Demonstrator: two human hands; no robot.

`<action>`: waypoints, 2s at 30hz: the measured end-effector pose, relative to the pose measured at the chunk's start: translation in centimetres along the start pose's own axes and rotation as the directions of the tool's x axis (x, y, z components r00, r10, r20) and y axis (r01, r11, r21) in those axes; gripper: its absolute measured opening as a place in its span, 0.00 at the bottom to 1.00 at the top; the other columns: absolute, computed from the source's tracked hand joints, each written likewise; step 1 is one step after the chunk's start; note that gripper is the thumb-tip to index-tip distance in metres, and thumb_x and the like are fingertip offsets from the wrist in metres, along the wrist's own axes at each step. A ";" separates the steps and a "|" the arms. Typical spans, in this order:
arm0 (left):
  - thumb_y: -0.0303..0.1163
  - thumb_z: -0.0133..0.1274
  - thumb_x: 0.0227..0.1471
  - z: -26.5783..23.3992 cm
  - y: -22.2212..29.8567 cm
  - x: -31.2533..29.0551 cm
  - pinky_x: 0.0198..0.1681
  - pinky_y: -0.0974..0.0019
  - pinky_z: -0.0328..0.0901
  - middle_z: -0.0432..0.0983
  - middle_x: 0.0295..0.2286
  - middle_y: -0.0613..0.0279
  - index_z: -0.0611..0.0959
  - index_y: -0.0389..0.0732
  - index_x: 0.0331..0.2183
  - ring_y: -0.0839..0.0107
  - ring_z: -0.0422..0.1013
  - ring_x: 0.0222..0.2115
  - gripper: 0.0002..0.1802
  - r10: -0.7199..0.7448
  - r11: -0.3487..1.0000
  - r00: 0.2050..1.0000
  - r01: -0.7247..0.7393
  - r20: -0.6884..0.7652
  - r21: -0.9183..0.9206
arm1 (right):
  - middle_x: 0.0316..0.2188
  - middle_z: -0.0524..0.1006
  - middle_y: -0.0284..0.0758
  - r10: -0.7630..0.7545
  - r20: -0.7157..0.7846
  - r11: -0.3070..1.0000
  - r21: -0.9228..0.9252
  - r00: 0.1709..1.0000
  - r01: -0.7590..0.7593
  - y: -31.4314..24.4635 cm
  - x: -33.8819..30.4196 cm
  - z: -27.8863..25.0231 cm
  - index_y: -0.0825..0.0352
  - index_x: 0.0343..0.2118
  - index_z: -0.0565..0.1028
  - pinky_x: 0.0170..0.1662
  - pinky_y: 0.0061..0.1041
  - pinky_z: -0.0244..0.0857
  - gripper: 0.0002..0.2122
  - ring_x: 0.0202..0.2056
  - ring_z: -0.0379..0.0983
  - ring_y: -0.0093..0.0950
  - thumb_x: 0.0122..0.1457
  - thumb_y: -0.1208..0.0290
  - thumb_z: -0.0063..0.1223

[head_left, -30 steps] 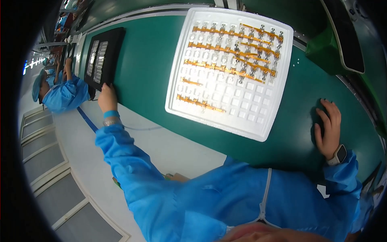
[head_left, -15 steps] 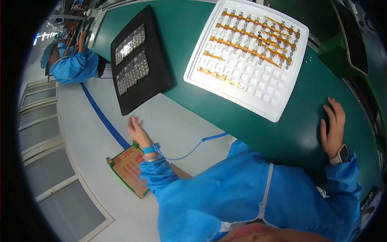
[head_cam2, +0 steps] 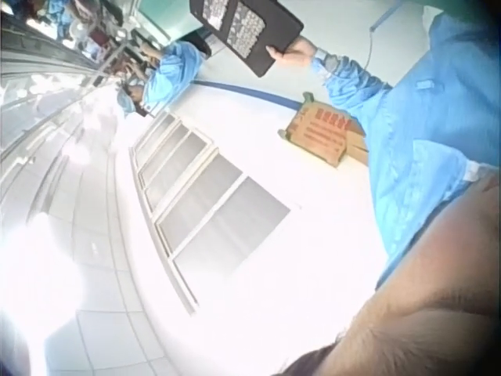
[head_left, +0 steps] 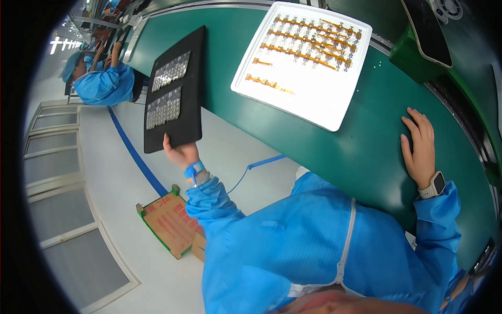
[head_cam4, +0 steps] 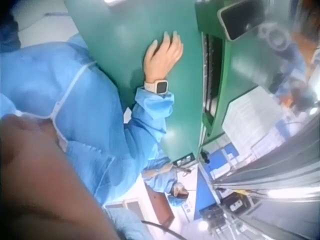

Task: The person assembles electronic components by hand, connecting flexible cables to printed circuit boards.

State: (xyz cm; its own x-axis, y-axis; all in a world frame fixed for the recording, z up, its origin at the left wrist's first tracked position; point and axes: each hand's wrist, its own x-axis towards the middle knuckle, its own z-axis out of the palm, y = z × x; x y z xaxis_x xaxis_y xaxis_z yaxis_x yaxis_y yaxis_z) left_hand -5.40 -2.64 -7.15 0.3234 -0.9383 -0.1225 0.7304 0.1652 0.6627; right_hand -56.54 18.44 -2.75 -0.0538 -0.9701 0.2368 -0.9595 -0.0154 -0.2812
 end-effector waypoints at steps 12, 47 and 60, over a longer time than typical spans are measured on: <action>0.40 0.50 0.53 -0.2 8.2 -14.8 0.52 0.59 0.65 0.57 0.55 0.51 0.65 0.46 0.53 0.56 0.63 0.50 0.27 0.701 0.622 0.713 -0.616 0.007 0.484 | 0.50 0.69 0.40 0.118 0.017 0.837 0.536 0.993 -0.108 -0.9 -0.2 -0.8 0.69 0.44 0.71 0.59 0.35 0.53 0.12 0.54 0.62 0.38 0.57 0.72 0.47; 0.23 0.59 0.40 19.7 -5.8 -4.6 0.44 0.67 0.59 0.71 0.32 0.65 0.78 0.39 0.29 0.67 0.64 0.39 0.09 -0.657 -0.015 0.295 -0.925 0.694 0.380 | 0.42 0.75 0.33 0.871 0.094 0.135 0.897 0.481 -0.420 6.4 -16.8 -4.5 0.72 0.48 0.71 0.48 0.16 0.60 0.16 0.43 0.70 0.20 0.61 0.69 0.48; 0.21 0.59 0.39 19.9 -5.7 -4.1 0.43 0.70 0.58 0.70 0.31 0.65 0.77 0.39 0.27 0.69 0.63 0.37 0.09 -0.684 0.061 0.268 -0.906 0.679 0.419 | 0.50 0.71 0.34 0.814 -0.060 0.493 0.598 0.578 -0.632 7.9 -18.3 -6.0 0.65 0.54 0.67 0.54 0.23 0.59 0.17 0.51 0.67 0.25 0.63 0.68 0.45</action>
State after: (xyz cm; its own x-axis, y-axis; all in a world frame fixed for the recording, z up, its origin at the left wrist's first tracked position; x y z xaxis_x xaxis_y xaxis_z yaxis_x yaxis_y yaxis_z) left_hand -22.91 -5.75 4.27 -0.8213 -0.5703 0.0154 -0.5003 0.7330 0.4609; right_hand -64.81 37.58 -3.71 -0.8287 -0.5585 -0.0358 -0.2738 0.4605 -0.8444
